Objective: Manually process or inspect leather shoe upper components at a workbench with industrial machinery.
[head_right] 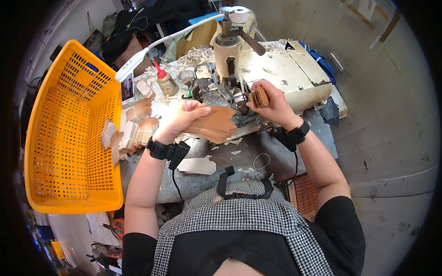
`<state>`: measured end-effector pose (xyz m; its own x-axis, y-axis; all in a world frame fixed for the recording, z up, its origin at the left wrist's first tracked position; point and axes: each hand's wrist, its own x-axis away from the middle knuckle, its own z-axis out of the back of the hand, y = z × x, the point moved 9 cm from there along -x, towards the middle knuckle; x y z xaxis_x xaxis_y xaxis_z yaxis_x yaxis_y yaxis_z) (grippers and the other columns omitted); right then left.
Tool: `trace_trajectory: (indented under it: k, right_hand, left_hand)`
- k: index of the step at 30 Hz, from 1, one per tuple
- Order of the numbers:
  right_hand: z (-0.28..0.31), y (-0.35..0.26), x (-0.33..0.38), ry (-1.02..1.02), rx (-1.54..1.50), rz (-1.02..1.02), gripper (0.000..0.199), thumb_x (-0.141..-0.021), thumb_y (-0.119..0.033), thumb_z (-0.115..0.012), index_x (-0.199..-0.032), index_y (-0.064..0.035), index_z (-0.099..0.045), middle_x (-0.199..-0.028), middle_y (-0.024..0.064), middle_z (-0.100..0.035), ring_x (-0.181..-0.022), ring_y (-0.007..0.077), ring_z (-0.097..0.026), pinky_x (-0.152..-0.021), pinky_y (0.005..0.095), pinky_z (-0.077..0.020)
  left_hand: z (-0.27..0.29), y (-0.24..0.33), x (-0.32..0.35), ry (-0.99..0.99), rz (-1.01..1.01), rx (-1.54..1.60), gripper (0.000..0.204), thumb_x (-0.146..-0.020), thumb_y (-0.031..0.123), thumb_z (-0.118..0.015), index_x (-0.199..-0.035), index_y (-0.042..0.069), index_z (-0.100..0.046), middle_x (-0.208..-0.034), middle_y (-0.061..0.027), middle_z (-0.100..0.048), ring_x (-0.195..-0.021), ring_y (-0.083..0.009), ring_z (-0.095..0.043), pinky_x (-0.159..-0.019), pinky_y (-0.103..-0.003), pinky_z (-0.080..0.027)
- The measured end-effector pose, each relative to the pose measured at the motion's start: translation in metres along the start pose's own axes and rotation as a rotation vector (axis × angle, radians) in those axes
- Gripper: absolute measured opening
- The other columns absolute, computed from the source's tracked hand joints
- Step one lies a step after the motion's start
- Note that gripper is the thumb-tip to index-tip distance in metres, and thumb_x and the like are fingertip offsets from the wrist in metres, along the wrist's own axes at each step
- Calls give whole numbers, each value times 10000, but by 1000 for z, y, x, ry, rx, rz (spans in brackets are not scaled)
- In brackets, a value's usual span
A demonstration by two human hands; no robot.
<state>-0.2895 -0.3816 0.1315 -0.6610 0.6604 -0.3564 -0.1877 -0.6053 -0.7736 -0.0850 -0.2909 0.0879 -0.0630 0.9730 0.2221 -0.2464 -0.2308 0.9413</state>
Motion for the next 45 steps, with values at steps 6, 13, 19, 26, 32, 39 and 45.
trace_trajectory:
  k: [6,13,19,26,32,39,45]
  right_hand:
    - [-4,2,-1,-80,5,94,345,-765,-81,-786,-985,-51,-522,-984,34,-564,-920,130,-522,-823,277,-437]
    - [-2,3,0,-50,93,53,376,-704,-101,-820,-945,-62,-533,-913,43,-559,-863,180,-528,-780,295,-455]
    - [1,10,1,-32,-106,-51,379,-736,-62,-805,-959,-75,-499,-915,-18,-492,-843,88,-487,-781,250,-439]
    - [-3,2,-3,-48,-55,103,343,-741,-95,-807,-945,-60,-534,-895,11,-536,-820,114,-504,-761,268,-447]
    - [0,13,1,-25,4,7,408,-683,-104,-850,-917,-60,-518,-864,8,-532,-790,107,-494,-726,259,-446]
    - [0,5,0,-24,-97,-31,498,-665,-25,-844,-973,-97,-460,-873,-29,-478,-820,66,-459,-748,228,-432]
    - [-1,12,1,-33,-79,-25,492,-666,6,-827,-975,-96,-457,-876,-32,-481,-822,59,-487,-741,223,-443]
  left_hand:
    - [-4,14,-10,131,-21,-339,347,-820,378,-725,-814,33,-680,-701,-26,-655,-634,-70,-570,-593,-251,-456]
    - [-15,4,-7,-81,-128,1,305,-861,358,-700,-869,55,-674,-742,26,-638,-639,-36,-537,-572,-222,-428]
    - [-2,17,3,-8,-29,-145,320,-852,364,-701,-837,46,-676,-698,21,-627,-613,-46,-528,-564,-237,-424]
    - [-11,6,-23,94,-20,-349,355,-814,381,-737,-817,30,-681,-669,12,-625,-597,-57,-532,-577,-237,-430]
    - [-15,8,-12,-58,-124,-72,335,-777,347,-767,-869,35,-689,-742,-38,-668,-657,-95,-590,-632,-269,-480]
    - [-13,-5,-18,-28,-90,-94,317,-808,335,-733,-880,31,-682,-760,-34,-670,-683,-94,-587,-663,-274,-480]
    - [-14,-5,-18,-18,-76,-110,310,-815,330,-725,-868,28,-681,-741,-32,-667,-664,-91,-583,-647,-273,-476]
